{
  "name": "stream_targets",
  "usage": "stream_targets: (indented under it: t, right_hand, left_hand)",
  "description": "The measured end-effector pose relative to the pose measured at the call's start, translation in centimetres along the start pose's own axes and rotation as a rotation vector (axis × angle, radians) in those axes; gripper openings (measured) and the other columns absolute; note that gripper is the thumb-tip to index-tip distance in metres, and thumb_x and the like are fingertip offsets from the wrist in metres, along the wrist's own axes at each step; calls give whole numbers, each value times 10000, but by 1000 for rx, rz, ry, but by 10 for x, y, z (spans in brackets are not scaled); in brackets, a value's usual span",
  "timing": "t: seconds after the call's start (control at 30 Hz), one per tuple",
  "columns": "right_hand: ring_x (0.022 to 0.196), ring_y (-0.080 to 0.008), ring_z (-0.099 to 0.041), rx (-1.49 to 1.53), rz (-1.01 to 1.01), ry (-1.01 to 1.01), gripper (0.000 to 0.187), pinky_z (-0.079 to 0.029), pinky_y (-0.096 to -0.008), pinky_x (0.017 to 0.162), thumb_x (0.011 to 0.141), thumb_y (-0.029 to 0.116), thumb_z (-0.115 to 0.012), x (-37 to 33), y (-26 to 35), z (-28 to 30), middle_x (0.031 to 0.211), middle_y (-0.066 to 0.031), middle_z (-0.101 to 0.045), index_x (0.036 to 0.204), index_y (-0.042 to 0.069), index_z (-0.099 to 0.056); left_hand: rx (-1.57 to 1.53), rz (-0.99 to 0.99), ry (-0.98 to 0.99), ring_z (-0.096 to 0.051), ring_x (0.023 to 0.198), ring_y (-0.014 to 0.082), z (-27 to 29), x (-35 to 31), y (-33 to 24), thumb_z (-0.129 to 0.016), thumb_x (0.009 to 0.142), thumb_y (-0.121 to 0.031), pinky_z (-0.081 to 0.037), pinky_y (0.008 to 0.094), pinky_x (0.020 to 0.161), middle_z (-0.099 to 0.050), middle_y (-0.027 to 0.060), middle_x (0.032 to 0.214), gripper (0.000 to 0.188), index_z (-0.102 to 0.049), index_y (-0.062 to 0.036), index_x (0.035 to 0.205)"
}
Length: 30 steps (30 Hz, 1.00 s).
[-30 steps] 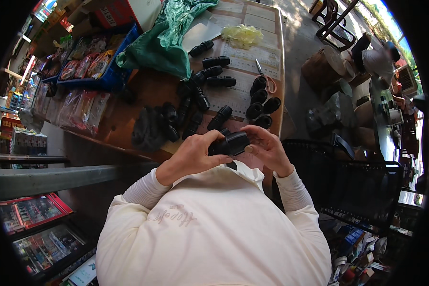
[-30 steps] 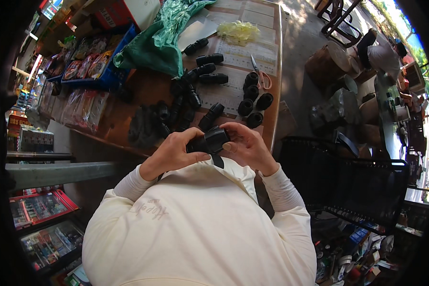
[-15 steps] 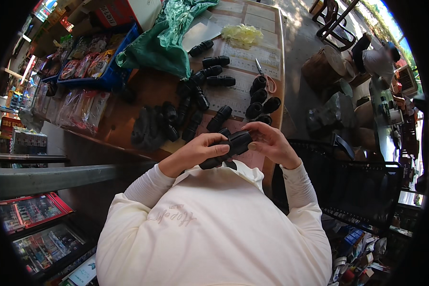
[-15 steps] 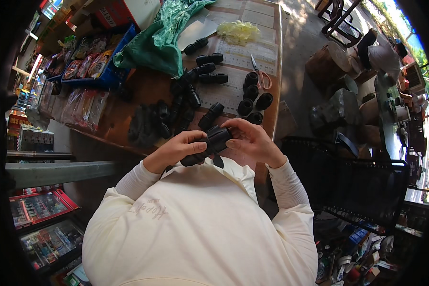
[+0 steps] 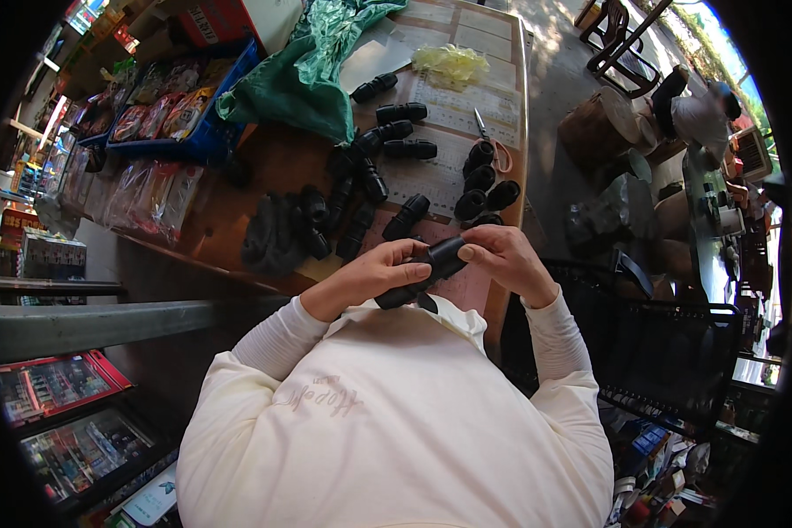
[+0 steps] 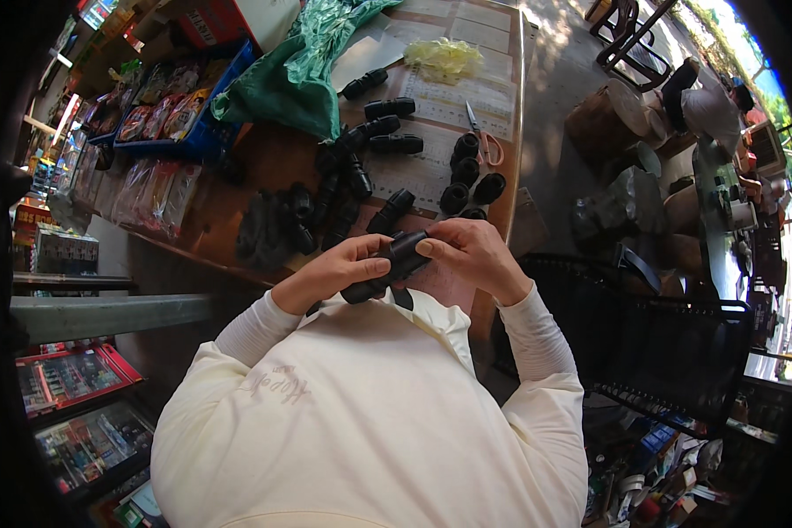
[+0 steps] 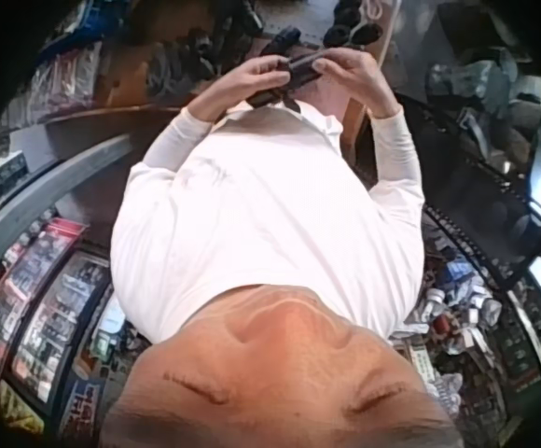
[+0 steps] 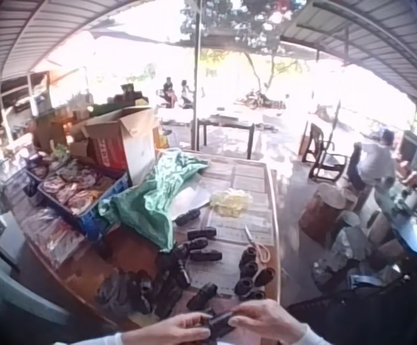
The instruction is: The person repeatedly picks up black plastic pipe fittings from a table, joins two pieces together by hand, and places the assembled unit back on the table. The process is repeated multiple times with different fittings.
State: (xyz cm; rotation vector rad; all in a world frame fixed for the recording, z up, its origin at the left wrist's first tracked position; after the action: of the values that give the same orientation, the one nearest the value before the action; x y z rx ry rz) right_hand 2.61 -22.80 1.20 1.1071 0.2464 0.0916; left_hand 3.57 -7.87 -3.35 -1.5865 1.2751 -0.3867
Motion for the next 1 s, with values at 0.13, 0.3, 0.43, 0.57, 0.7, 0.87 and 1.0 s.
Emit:
stream_targets:
  t: [0.13, 0.3, 0.43, 0.57, 0.7, 0.87, 1.0]
  right_hand:
    - [756, -105, -619, 120, 280, -44, 272, -505, -249, 638, 892, 215, -673, -4, 32, 4, 880, -54, -650, 1038, -13, -651]
    - [721, -132, -639, -154, -20, 186, 314, -516, -270, 657, 842, 172, -705, 2, 1, -2, 866, -61, -671, 1095, -1, -638]
    - [638, -146, -630, 24, 103, -3, 186, -499, -248, 611, 875, 199, -655, -3, 13, 9, 682, -49, -628, 908, 17, -666]
    - [744, -135, -633, -93, 98, 67, 304, -510, -231, 662, 853, 167, -667, -4, 15, 8, 800, -47, -642, 1128, 49, -613]
    - [870, -174, -633, 51, 110, 106, 550, -515, -305, 791, 798, 62, -717, -10, 16, 16, 1017, -70, -652, 1312, 79, -522]
    - [1041, -241, -603, 136, 337, 147, 516, -487, -342, 913, 762, 23, -750, -13, 35, -6, 1164, -101, -589, 1242, 78, -567]
    - [1000, -212, -591, 91, 429, 158, 436, -469, -307, 875, 809, 145, -740, -15, 41, -5, 1067, -93, -604, 1198, 36, -576]
  left_hand:
    - [-9, -18, 29, -582, 867, 87, -1, 3, -2, -690, 900, -309, -484, 212, 747, -608, 60, 1029, 586, -440, -1, 1331]
    - [38, -42, 59, -581, 918, 107, -3, 4, -2, -707, 885, -314, -474, 231, 807, -602, 79, 1041, 701, -360, 7, 1402]
    - [75, -34, 54, -627, 1015, 145, -1, 6, -4, -710, 880, -307, -473, 260, 911, -642, 117, 1079, 722, -338, -7, 1421]
    - [24, -18, 103, -626, 1024, 159, -5, 7, -1, -705, 886, -287, -476, 268, 911, -637, 123, 1088, 725, -319, -13, 1434]
    - [55, -27, 121, -634, 1022, 179, -10, 6, 1, -694, 894, -291, -498, 279, 879, -634, 125, 1087, 742, -285, -14, 1448]
    - [-76, -6, 177, -660, 874, 180, -26, 1, -16, -637, 923, -360, -531, 278, 736, -649, 120, 986, 627, -379, -13, 1378]
    - [-266, 131, 298, -646, 715, 170, -28, -4, -1, -561, 952, -421, -532, 276, 634, -650, 138, 914, 496, -501, -22, 1241]
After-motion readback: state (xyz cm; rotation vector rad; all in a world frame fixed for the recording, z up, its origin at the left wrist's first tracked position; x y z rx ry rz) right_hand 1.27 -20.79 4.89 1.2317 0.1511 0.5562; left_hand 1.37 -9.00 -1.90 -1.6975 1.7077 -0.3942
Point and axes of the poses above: each hand's wrist, its own x-axis towards the middle knuckle, its own z-axis out of the back of the hand, y = z × x, the point moved 9 cm from there along x, towards the middle knuckle
